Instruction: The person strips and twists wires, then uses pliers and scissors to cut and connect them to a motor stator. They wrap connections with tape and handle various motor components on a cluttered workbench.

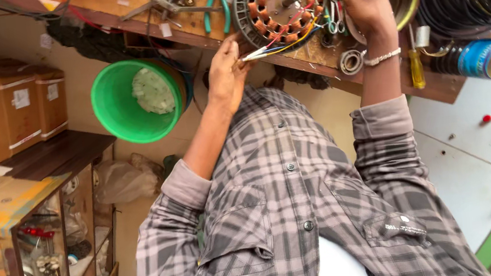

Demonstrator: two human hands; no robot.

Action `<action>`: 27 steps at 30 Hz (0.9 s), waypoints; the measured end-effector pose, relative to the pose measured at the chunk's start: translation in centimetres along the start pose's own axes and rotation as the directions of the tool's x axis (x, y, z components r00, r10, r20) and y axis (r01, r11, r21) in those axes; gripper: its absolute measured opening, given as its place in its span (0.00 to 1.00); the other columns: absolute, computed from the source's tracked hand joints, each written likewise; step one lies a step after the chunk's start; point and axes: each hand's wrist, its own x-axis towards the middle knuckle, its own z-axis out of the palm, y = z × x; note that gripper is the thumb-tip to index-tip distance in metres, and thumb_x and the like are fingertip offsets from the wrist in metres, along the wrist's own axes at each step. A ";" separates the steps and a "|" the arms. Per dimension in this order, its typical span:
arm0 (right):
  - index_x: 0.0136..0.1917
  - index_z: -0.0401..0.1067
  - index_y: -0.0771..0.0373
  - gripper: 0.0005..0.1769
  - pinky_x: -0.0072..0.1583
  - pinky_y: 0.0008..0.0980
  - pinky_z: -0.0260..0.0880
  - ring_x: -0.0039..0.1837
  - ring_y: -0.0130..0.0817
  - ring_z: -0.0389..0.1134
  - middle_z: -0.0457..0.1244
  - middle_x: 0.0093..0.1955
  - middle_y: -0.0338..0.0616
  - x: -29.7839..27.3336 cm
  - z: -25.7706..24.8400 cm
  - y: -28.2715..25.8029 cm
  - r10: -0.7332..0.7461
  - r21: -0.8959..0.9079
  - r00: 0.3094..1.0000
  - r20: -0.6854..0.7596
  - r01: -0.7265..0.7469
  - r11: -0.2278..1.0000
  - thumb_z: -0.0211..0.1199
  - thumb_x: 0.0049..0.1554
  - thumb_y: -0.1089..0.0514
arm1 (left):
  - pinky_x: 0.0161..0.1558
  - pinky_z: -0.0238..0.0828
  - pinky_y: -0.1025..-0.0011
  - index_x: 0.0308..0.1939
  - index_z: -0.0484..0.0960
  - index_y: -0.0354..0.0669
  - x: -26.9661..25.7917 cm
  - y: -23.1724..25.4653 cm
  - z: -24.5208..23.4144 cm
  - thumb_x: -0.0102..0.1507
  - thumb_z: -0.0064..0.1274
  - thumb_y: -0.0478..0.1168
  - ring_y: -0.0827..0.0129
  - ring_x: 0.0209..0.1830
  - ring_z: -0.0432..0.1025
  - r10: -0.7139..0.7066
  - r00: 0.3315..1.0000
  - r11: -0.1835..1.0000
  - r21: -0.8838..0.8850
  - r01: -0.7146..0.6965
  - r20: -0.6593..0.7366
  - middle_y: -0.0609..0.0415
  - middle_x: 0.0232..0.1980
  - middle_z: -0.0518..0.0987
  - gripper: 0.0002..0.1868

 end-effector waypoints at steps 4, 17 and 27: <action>0.70 0.71 0.62 0.17 0.47 0.22 0.72 0.50 0.20 0.68 0.68 0.57 0.34 0.2 1.0 1.8 0.177 0.103 0.984 0.005 -0.177 0.979 0.53 0.72 0.55 | 0.49 0.74 0.69 0.67 0.74 0.33 0.3 1.1 0.1 0.69 0.39 0.69 0.65 0.48 0.77 -0.043 0.992 0.998 0.028 0.047 -0.117 0.45 0.52 0.83 0.42; 0.71 0.63 0.64 0.20 0.62 0.44 0.81 0.58 0.42 0.73 0.66 0.55 0.47 -7.1 5.9 6.0 0.381 0.816 0.909 -0.166 -0.091 0.571 0.59 0.67 0.59 | 0.65 0.68 0.66 0.71 0.71 0.46 4.8 3.8 0.0 0.68 0.53 0.63 0.71 0.64 0.71 0.218 0.972 0.971 0.079 -0.224 0.085 0.59 0.64 0.78 0.35; 0.60 0.77 0.67 0.11 0.55 0.32 0.77 0.54 0.35 0.74 0.68 0.55 0.48 -5.2 3.6 -2.3 -0.493 -0.328 0.863 -0.111 0.436 0.838 0.72 0.64 0.69 | 0.41 0.70 0.77 0.49 0.85 0.45 6.3 5.8 0.6 0.70 0.60 0.42 0.79 0.40 0.74 0.373 0.928 0.928 -0.011 -0.372 0.016 0.63 0.42 0.82 0.07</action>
